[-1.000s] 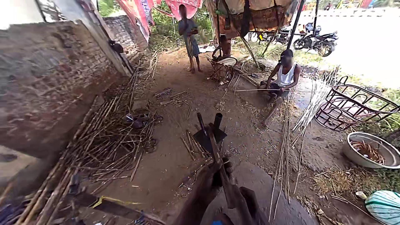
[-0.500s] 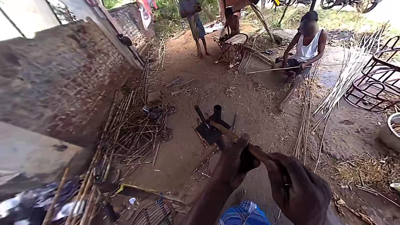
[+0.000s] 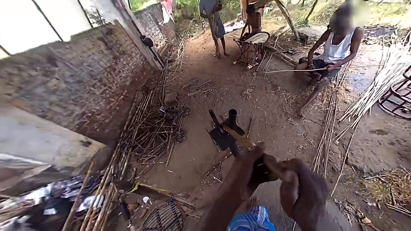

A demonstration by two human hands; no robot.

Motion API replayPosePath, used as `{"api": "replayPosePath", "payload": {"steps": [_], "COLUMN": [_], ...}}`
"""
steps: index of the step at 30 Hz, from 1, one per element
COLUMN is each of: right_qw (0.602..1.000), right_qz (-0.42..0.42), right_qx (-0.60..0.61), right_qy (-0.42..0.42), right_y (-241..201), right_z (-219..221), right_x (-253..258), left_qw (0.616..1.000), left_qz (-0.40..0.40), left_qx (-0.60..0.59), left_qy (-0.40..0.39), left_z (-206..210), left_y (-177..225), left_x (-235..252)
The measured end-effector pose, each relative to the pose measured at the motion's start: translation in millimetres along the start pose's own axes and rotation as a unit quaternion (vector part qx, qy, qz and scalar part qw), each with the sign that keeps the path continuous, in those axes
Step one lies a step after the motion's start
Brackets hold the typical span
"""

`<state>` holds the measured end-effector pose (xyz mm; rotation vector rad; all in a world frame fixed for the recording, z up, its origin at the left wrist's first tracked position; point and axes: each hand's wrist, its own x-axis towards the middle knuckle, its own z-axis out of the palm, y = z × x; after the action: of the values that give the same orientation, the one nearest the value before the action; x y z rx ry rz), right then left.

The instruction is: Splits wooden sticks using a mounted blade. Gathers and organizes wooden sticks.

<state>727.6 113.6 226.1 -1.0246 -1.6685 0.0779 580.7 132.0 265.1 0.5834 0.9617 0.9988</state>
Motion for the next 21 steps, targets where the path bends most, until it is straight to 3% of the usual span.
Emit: {"api": "replayPosePath", "payload": {"steps": [3, 8, 11, 16, 18, 21], "right_qw": [0.997, 0.995, 0.999, 0.986, 0.992, 0.999], "right_qz": [-0.008, 0.032, 0.037, 0.108, 0.064, 0.02], "right_qx": [-0.064, -0.09, -0.03, 0.114, 0.093, 0.027], "right_qy": [0.039, 0.005, -0.002, 0.061, 0.061, 0.02], "right_y": [-32, -7, 31, 157, 119, 11], "right_z": [17, -4, -14, 4, 2, 3], "right_x": [-21, 11, 41, 101, 88, 19], "left_qw": [1.0, 0.999, 1.0, 0.993, 0.994, 0.998], "left_qz": [-0.018, -0.028, -0.001, 0.025, 0.063, 0.023], "left_qx": [0.008, 0.037, 0.004, -0.039, -0.001, 0.009], "left_qy": [0.021, -0.007, 0.002, 0.105, 0.09, -0.054], "left_z": [-20, 15, 44, 113, 97, 10], "left_y": [1, 13, 14, 13, 7, 7], "left_x": [-23, -7, 24, 120, 92, 11]}}
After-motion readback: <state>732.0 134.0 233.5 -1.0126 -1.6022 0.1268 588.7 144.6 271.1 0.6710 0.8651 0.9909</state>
